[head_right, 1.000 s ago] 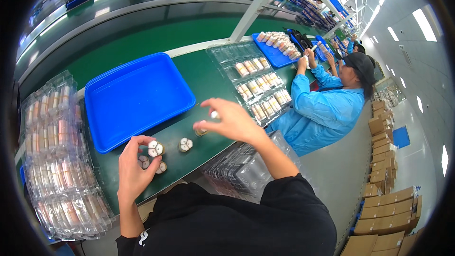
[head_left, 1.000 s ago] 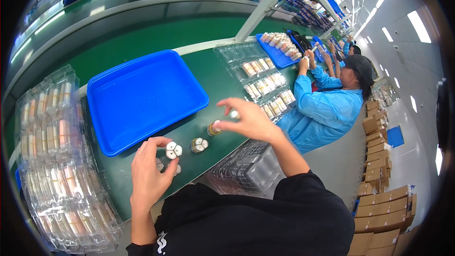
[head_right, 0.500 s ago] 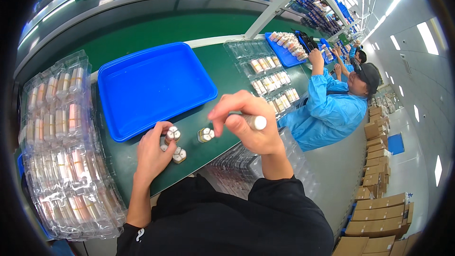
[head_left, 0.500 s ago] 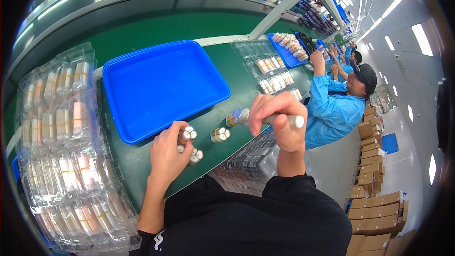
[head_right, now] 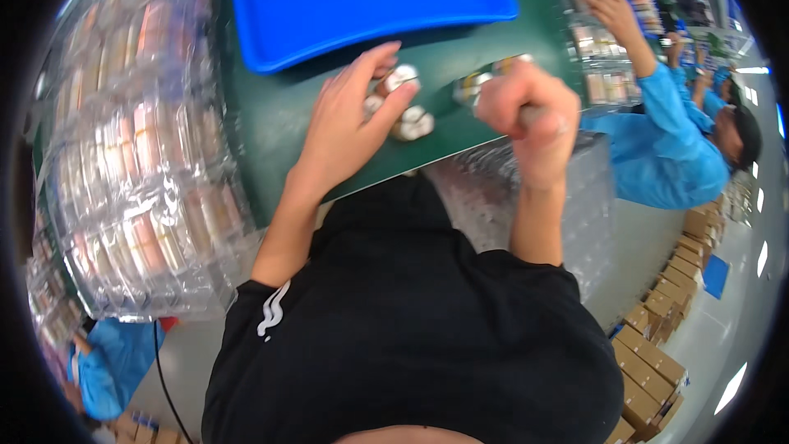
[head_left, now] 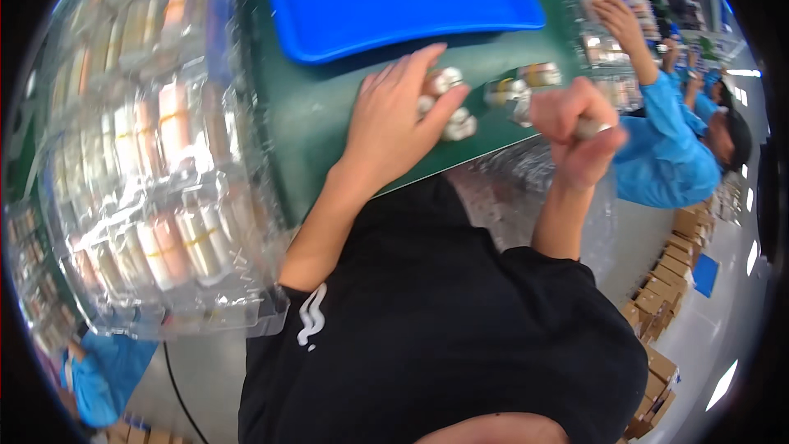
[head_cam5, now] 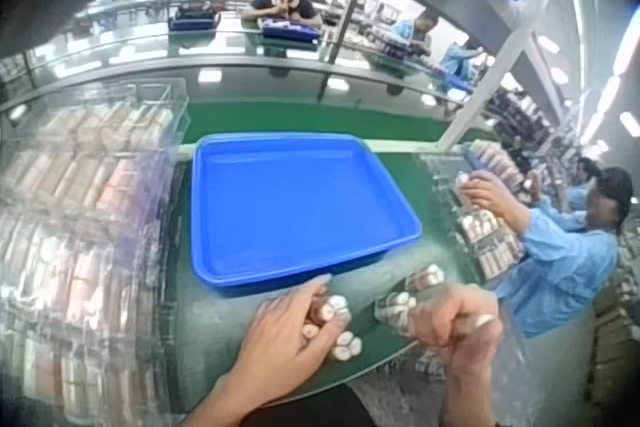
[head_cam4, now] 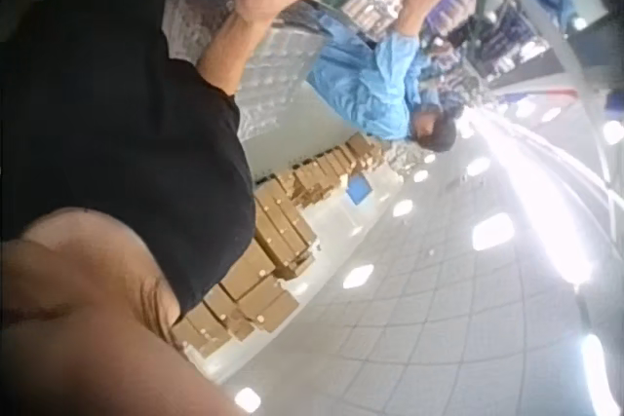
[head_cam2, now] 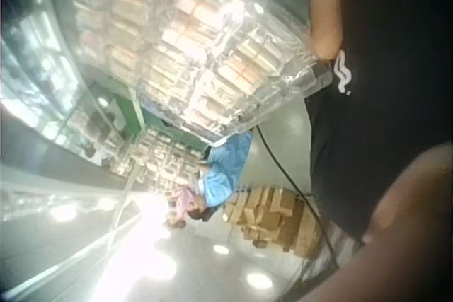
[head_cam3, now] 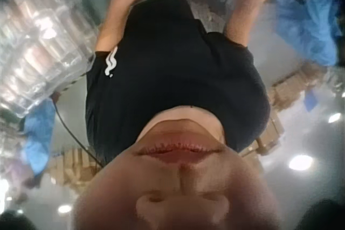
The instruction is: The person places bundled tubes from a tray onto a table, presses a handheld tool into each tube, and turns the bundled tubes by hand.
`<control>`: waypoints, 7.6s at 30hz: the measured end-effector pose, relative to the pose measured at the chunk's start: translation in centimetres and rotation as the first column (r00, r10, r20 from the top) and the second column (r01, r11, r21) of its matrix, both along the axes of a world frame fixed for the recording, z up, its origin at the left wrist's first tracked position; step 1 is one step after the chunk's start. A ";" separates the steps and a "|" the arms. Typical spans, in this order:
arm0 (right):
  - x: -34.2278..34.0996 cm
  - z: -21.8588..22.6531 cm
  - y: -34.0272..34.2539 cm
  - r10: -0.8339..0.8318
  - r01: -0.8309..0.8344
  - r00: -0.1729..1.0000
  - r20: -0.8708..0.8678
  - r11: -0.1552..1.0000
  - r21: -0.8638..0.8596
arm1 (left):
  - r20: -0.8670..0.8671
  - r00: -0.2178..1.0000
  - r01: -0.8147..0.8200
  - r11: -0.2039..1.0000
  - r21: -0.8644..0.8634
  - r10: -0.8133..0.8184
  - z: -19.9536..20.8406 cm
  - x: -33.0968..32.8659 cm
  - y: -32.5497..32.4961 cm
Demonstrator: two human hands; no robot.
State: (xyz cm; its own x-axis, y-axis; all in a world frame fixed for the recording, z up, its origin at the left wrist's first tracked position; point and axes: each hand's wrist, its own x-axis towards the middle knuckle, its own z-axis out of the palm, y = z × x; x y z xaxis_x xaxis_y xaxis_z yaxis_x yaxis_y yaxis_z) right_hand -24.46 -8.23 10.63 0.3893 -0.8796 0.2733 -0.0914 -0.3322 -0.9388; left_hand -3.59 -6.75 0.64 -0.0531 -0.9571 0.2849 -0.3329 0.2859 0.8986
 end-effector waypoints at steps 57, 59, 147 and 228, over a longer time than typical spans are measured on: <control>9.5 -2.6 -3.0 0.573 -0.576 0.781 0.246 0.814 -0.067 | -0.146 0.967 -0.213 0.977 -0.022 0.207 -2.7 5.0 5.3; 9.8 -2.6 -3.1 0.570 -0.572 0.788 0.234 0.818 -0.067 | -0.209 0.952 -0.227 0.974 0.016 0.225 -2.9 4.8 5.3; 11.6 -1.7 -6.6 0.786 -0.806 0.572 0.232 0.592 -0.018 | -0.141 0.940 -0.326 0.941 -0.096 0.311 -2.4 5.0 5.1; 6.8 0.4 4.9 -0.074 -0.150 0.891 -0.448 0.883 -0.444 | -0.944 0.331 0.376 0.919 0.121 -0.011 4.4 2.8 7.7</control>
State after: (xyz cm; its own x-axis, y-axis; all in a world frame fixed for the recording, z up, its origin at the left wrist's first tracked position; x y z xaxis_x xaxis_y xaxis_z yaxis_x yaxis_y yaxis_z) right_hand -17.61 -3.37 11.04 0.5962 -0.6790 0.4283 -0.4337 -0.7214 -0.5399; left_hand -0.75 0.92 5.00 -0.1311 -0.9911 0.0216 0.7753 -0.0890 0.6252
